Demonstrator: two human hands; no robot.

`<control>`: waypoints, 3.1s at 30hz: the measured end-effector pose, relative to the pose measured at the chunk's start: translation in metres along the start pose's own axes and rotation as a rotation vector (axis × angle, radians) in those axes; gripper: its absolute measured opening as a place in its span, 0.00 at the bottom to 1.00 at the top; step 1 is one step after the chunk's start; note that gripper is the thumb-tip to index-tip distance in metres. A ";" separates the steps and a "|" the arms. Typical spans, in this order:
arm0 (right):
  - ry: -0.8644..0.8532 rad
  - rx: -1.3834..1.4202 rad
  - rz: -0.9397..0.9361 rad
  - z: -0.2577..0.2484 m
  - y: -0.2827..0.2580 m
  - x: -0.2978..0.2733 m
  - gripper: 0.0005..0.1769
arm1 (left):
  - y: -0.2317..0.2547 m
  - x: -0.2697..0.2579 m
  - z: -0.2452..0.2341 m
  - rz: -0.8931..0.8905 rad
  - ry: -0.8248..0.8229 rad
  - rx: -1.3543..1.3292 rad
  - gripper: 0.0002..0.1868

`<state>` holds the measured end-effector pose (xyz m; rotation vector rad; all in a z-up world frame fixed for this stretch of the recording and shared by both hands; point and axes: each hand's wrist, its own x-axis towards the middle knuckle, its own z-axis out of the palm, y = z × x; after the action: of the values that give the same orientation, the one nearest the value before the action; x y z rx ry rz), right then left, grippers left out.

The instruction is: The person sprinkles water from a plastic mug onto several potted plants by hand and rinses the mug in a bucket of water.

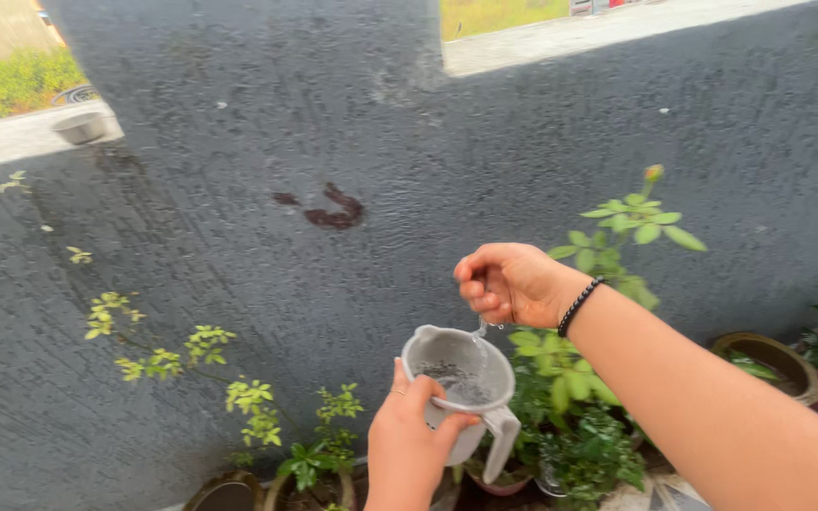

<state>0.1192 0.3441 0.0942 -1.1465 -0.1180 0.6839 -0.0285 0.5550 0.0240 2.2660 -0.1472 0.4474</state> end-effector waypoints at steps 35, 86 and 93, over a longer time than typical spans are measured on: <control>0.324 -0.049 -0.404 -0.014 -0.047 -0.050 0.14 | -0.010 0.026 0.004 0.333 -0.253 -0.231 0.24; 0.041 -1.084 -0.072 -0.048 -0.104 -0.098 0.15 | 0.095 -0.012 0.059 0.024 -0.109 -0.129 0.24; -0.394 -1.930 0.011 -0.033 0.081 -0.017 0.13 | 0.083 -0.026 0.046 0.157 0.028 -0.028 0.22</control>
<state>0.0843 0.3277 0.0135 -2.7871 -1.3199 0.7049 -0.0605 0.4640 0.0448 2.2284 -0.3173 0.5554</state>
